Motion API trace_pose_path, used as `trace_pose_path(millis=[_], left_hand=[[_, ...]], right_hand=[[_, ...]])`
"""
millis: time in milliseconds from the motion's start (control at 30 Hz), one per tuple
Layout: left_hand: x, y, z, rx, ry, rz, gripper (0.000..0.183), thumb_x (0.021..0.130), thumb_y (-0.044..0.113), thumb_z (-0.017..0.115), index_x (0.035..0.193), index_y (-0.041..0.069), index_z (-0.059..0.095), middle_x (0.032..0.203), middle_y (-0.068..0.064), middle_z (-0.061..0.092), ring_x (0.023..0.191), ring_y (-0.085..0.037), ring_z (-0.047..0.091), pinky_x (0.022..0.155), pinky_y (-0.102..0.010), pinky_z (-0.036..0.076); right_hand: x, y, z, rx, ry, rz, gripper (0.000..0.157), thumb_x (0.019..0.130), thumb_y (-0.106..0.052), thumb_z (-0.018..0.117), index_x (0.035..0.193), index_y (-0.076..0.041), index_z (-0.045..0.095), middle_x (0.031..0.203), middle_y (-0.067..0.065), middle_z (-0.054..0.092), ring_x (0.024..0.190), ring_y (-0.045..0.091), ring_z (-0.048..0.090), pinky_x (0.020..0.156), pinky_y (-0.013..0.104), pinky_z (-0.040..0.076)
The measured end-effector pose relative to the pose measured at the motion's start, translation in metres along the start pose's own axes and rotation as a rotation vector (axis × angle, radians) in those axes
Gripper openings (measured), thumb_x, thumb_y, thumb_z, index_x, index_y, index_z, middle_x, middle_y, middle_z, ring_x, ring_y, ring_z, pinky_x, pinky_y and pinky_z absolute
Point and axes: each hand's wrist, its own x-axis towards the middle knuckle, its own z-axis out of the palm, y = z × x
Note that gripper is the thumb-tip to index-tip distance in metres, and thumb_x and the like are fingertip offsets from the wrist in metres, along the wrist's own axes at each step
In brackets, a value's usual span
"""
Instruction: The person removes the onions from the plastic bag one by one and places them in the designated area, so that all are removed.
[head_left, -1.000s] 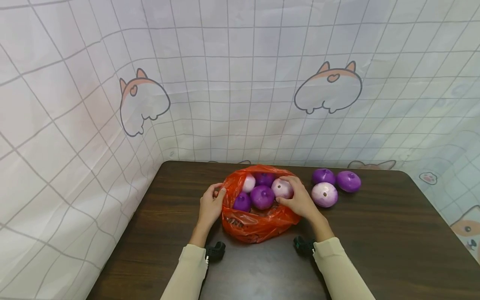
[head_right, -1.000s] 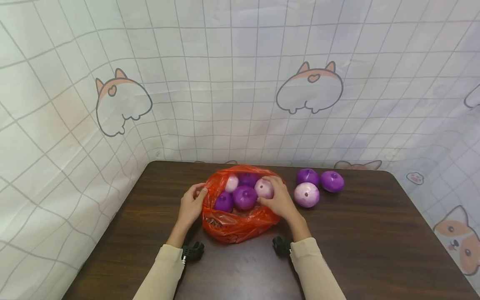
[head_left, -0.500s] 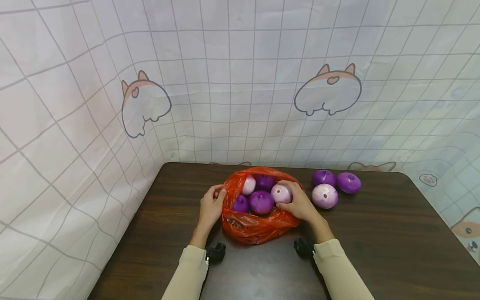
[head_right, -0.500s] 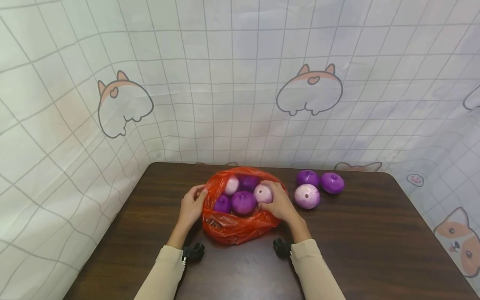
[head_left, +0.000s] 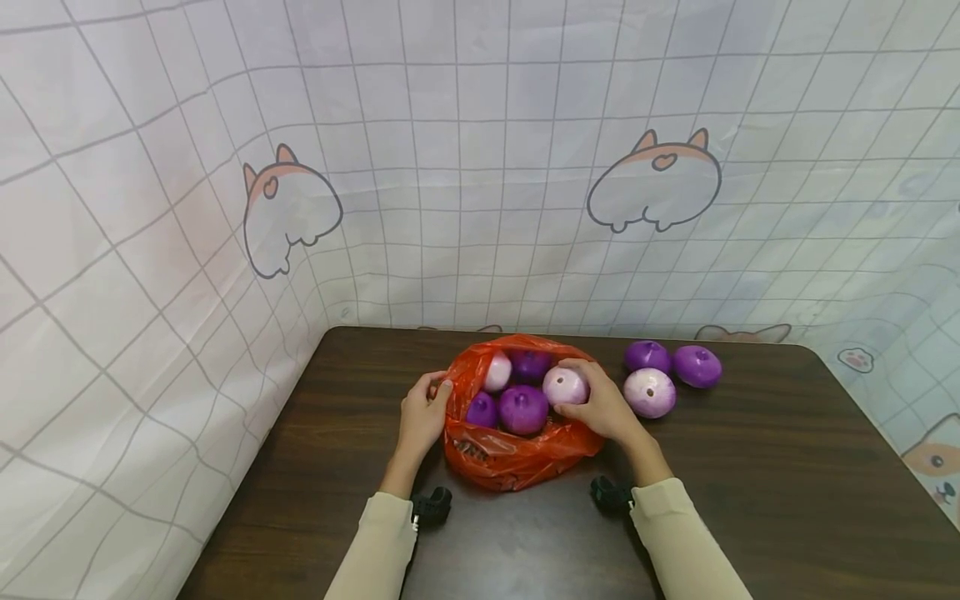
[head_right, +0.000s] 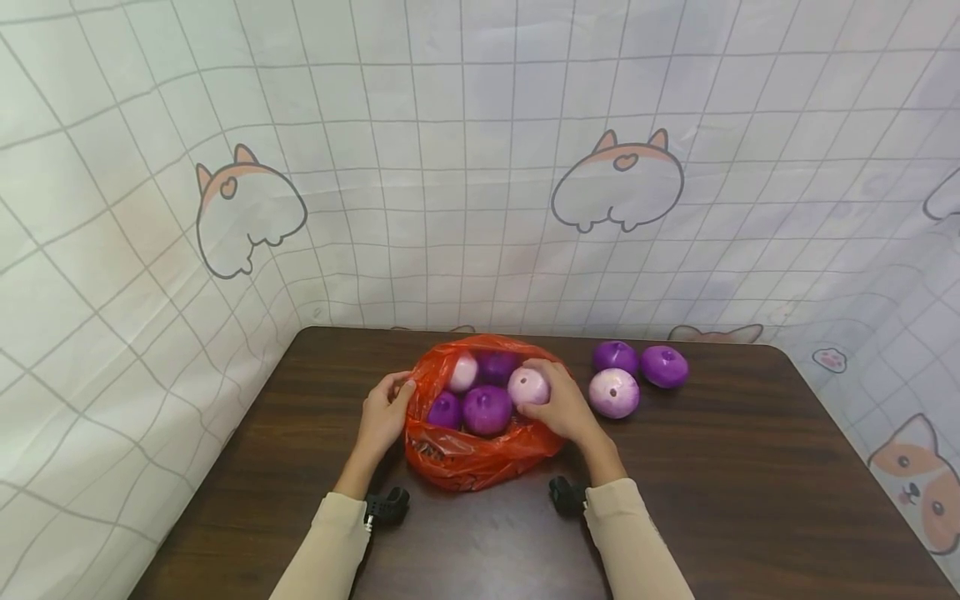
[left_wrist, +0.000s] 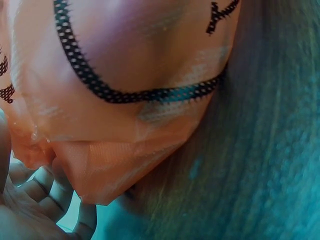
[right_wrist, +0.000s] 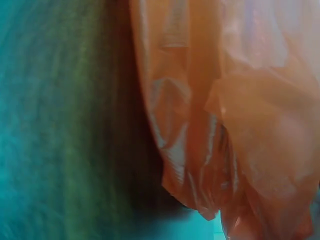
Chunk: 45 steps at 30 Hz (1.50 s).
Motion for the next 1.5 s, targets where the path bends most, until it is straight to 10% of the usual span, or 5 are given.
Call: trace_pose_path(millis=[900,1200,1500], left_hand=[[0.0,0.002,-0.001,0.008,0.018,0.012,0.03,0.102,0.027,0.061,0.124,0.009,0.069,0.085,-0.004,0.056,0.063,-0.01,0.046,0.059,-0.025,0.04],[-0.001,0.003,-0.001,-0.005,0.014,0.009,0.031,0.101,0.027,0.062,0.125,0.008,0.069,0.084,-0.004,0.056,0.063,-0.011,0.046,0.059,-0.025,0.039],[-0.001,0.004,-0.001,0.0,0.026,0.012,0.03,0.1,0.025,0.064,0.124,0.008,0.07,0.085,-0.005,0.058,0.063,-0.012,0.047,0.06,-0.026,0.041]], right_hand=[[-0.009,-0.029,-0.063,0.144,0.097,0.082,0.073,0.087,-0.028,0.082,0.149,-0.018,0.045,0.149,0.016,0.049,0.126,0.038,0.055,0.104,0.06,0.048],[-0.023,-0.014,-0.093,0.171,0.172,0.162,0.076,0.09,-0.025,0.079,0.154,-0.015,0.04,0.147,0.022,0.048,0.119,0.035,0.055,0.085,0.019,0.051],[-0.04,0.014,-0.118,0.108,0.277,0.224,0.075,0.091,-0.025,0.078,0.155,-0.013,0.039,0.146,0.022,0.049,0.12,0.024,0.051,0.081,0.01,0.044]])
